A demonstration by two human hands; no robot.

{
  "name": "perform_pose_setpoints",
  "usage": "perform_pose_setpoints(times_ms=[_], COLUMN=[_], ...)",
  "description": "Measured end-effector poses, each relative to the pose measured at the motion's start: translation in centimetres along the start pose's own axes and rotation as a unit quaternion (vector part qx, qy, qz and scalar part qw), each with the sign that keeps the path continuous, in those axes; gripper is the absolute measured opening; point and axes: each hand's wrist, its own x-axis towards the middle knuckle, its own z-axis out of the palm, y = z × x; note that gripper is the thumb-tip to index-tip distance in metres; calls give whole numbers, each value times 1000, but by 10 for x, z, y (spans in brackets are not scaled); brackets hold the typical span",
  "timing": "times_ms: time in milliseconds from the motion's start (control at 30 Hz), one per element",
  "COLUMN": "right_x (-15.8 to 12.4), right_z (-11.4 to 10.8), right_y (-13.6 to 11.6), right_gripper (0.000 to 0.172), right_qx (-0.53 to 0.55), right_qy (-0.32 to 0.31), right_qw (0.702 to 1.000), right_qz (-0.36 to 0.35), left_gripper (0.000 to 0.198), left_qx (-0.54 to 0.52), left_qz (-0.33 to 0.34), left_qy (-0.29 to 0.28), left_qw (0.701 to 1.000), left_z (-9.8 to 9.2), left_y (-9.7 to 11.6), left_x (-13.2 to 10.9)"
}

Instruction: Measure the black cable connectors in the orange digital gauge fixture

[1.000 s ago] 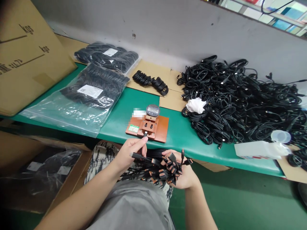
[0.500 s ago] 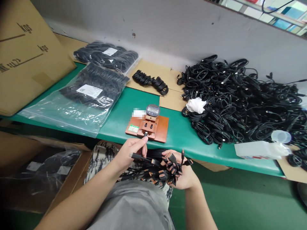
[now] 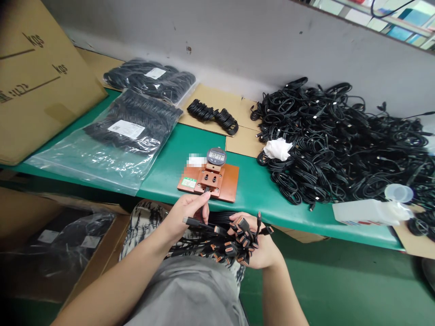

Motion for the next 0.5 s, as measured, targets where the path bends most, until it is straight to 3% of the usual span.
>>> perform_pose_setpoints(times_ms=[133, 500], right_x=[0, 0], right_z=[0, -1], right_y=[0, 0], right_gripper=[25, 25], right_qx=[-44, -42], right_qy=[-8, -15], right_qw=[998, 998], right_qz=[-47, -48], left_gripper=[56, 55], left_qx=[2, -5], left_qz=[1, -2], left_qy=[12, 22], left_qw=[1000, 1000], left_z=[1, 1], left_y=[-3, -4], left_x=[2, 4])
